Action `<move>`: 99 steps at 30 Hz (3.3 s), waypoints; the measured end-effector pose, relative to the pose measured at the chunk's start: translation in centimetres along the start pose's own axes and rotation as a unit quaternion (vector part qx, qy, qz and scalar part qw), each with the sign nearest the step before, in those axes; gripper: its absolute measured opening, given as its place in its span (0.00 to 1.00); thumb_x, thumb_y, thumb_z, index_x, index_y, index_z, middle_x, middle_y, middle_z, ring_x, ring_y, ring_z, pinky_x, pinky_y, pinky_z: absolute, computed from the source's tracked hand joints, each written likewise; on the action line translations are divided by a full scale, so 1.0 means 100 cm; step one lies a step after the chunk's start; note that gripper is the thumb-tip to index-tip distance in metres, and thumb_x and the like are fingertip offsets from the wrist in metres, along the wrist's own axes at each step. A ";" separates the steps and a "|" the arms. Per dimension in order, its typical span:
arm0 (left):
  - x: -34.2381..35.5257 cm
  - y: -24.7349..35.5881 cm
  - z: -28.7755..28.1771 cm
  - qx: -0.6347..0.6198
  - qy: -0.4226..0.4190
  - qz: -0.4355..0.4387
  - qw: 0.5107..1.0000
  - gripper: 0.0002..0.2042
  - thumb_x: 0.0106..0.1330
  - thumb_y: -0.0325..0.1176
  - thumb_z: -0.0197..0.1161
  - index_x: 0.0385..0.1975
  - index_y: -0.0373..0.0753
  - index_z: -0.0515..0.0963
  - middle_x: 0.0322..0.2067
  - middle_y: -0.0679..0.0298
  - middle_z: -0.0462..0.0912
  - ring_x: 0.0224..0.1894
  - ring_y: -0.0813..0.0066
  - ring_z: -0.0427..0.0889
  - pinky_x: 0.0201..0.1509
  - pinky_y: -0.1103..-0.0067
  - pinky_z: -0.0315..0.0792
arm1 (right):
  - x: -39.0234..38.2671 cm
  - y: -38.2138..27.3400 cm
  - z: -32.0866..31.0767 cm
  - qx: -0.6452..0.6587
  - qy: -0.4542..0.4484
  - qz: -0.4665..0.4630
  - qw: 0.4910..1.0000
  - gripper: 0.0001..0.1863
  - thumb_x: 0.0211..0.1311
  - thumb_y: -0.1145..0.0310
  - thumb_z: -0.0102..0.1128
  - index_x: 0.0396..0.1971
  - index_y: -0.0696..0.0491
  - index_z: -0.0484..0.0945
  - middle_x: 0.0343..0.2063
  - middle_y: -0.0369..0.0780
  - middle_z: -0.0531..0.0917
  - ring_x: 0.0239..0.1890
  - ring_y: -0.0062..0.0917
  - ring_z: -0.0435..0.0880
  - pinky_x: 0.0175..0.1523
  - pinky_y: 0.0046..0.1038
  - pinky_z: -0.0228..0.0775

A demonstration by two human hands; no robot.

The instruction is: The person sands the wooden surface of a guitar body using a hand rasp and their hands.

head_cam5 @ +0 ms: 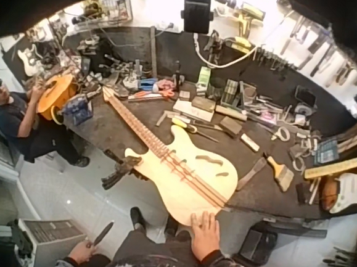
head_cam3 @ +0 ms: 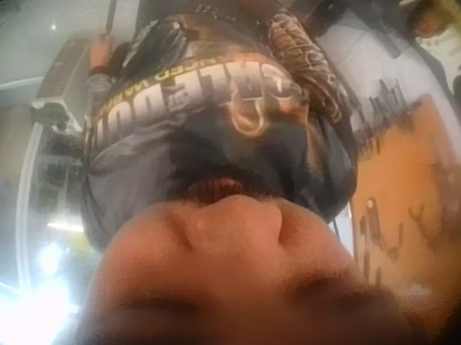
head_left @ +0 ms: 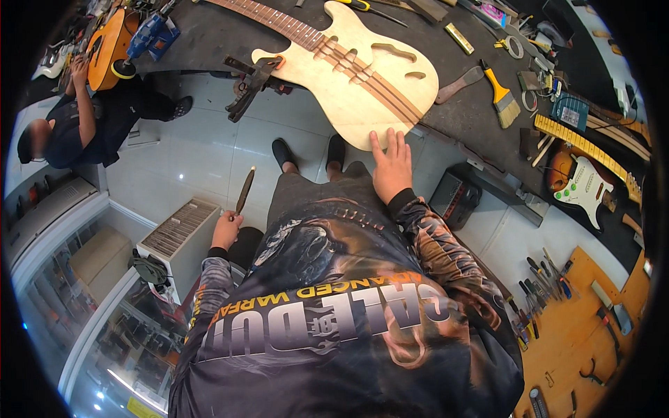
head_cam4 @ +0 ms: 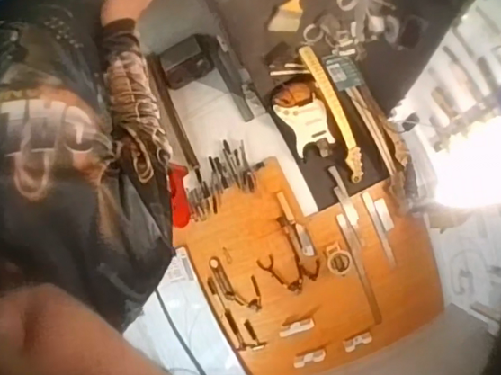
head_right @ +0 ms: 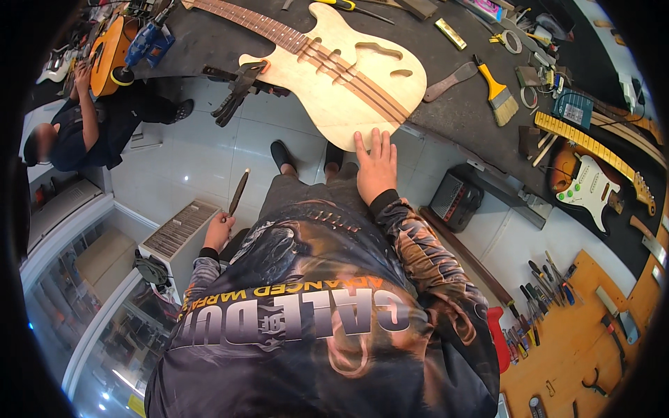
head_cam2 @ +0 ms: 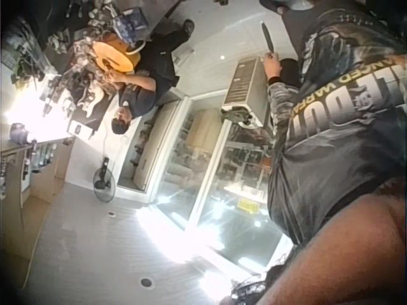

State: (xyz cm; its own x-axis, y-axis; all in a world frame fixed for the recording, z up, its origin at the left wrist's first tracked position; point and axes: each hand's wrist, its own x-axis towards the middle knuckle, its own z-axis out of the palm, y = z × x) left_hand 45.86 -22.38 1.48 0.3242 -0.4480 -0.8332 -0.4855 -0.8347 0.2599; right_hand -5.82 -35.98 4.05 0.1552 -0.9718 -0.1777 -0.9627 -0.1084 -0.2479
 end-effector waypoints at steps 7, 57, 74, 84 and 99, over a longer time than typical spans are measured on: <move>-0.002 0.023 -0.005 0.043 -0.004 0.020 0.999 0.20 0.78 0.40 0.70 0.61 0.33 0.81 0.33 0.65 0.84 0.27 0.76 0.82 0.25 0.73 0.76 | 0.025 -0.003 0.007 0.025 0.042 -0.026 0.998 0.44 0.68 0.69 0.71 0.84 0.46 0.66 0.82 0.49 0.64 0.86 0.52 0.58 0.85 0.57 0.55; 0.108 0.017 -0.194 0.244 -0.034 0.275 0.929 0.19 0.74 0.43 0.74 0.53 0.33 0.86 0.39 0.50 0.92 0.41 0.59 0.90 0.50 0.64 0.83 | 0.068 -0.138 0.070 -0.117 0.183 0.053 0.975 0.30 0.73 0.67 0.58 0.73 0.60 0.76 0.82 0.50 0.66 0.85 0.41 0.64 0.86 0.41 0.57; 0.272 -0.222 -0.334 0.276 -0.060 0.154 0.947 0.28 0.69 0.49 0.76 0.52 0.26 0.86 0.41 0.43 0.93 0.47 0.51 0.93 0.54 0.63 0.82 | -0.124 -0.251 0.236 0.130 -0.241 0.293 0.916 0.19 0.71 0.62 0.60 0.49 0.60 0.92 0.55 0.58 0.90 0.62 0.55 0.88 0.65 0.53 0.81; 0.262 -0.175 -0.318 0.235 -0.122 0.247 0.932 0.30 0.68 0.49 0.77 0.56 0.26 0.85 0.47 0.41 0.93 0.54 0.52 0.92 0.59 0.65 0.81 | -0.045 -0.288 0.162 0.215 -0.110 0.393 0.887 0.22 0.72 0.65 0.60 0.60 0.58 0.88 0.64 0.56 0.86 0.66 0.55 0.85 0.71 0.51 0.78; 0.027 0.192 -0.421 0.377 -0.205 0.224 0.875 0.21 0.70 0.29 0.71 0.63 0.34 0.82 0.37 0.63 0.87 0.34 0.75 0.85 0.40 0.75 0.81 | 0.075 -0.213 0.096 0.026 0.162 0.359 0.919 0.43 0.72 0.74 0.51 0.87 0.57 0.54 0.90 0.44 0.52 0.91 0.38 0.49 0.91 0.48 0.43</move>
State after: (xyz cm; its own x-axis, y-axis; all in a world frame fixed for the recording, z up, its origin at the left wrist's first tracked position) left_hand 71.58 -53.06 24.80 -0.2798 -0.3936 -0.8757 -0.9372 -0.0861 0.3381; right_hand 17.95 -38.91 -1.18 -0.5988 -0.8006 -0.0224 -0.7774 0.5878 -0.2241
